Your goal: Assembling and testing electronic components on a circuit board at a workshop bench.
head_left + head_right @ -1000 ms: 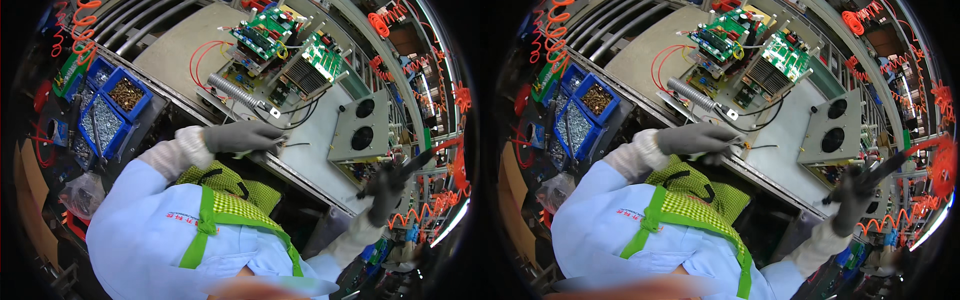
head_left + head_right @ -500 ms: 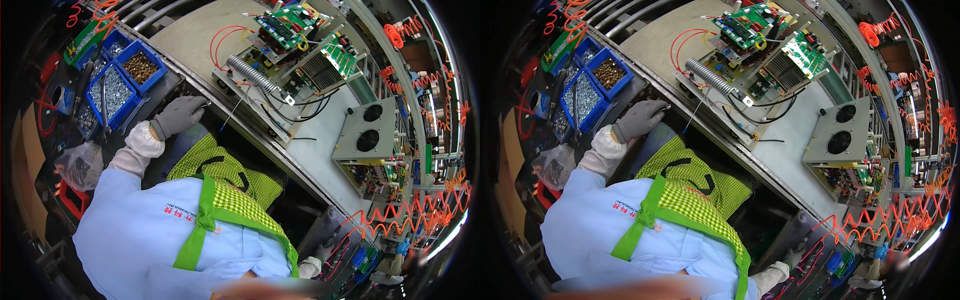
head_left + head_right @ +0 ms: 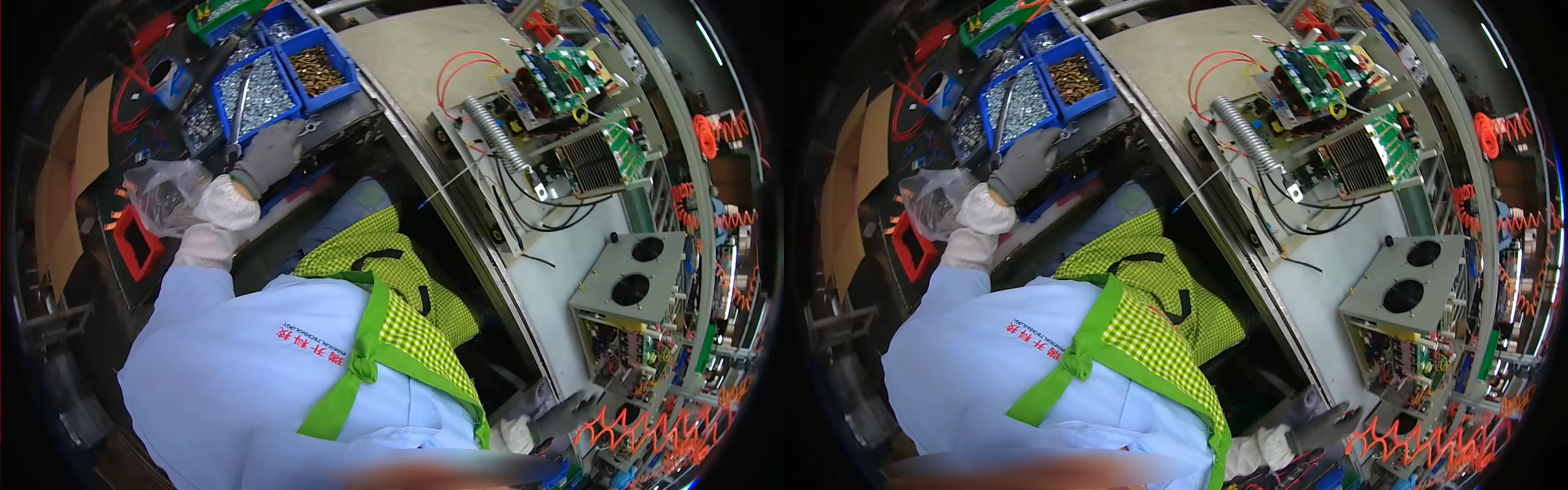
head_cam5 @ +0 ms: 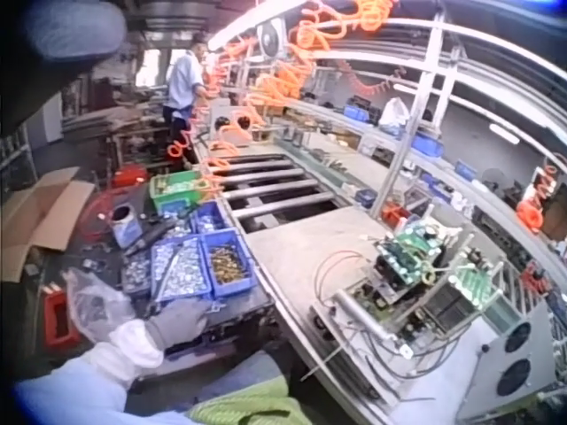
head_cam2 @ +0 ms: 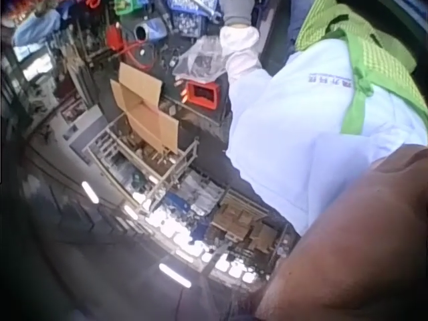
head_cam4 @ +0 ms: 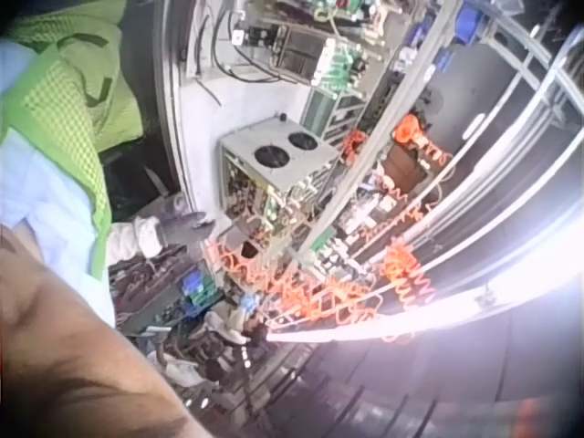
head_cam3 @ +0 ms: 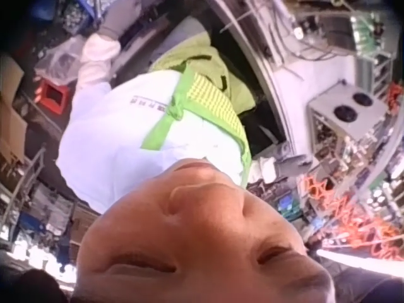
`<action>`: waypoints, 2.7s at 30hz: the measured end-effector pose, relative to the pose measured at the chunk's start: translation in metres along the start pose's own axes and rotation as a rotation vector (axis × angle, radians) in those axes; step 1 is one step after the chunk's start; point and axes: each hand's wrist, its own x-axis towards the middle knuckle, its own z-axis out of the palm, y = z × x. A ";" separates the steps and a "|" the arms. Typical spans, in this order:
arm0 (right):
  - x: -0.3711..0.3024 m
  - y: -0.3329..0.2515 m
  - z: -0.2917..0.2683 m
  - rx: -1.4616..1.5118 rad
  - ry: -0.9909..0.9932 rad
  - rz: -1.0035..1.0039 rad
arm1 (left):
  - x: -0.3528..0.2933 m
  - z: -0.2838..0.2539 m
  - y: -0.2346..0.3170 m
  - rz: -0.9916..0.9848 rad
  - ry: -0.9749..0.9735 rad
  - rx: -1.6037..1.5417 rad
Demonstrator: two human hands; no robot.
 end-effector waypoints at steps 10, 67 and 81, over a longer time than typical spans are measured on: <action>-0.054 -0.272 0.096 0.789 -0.598 -0.885 | 0.003 0.025 0.011 -0.010 0.120 0.259; -0.260 -0.635 0.172 0.646 -0.627 -1.752 | -0.046 -0.121 -0.138 -0.560 0.329 -1.608; -0.251 -0.630 0.156 1.003 -0.521 -1.542 | -0.053 -0.067 -0.102 -0.545 0.437 -2.505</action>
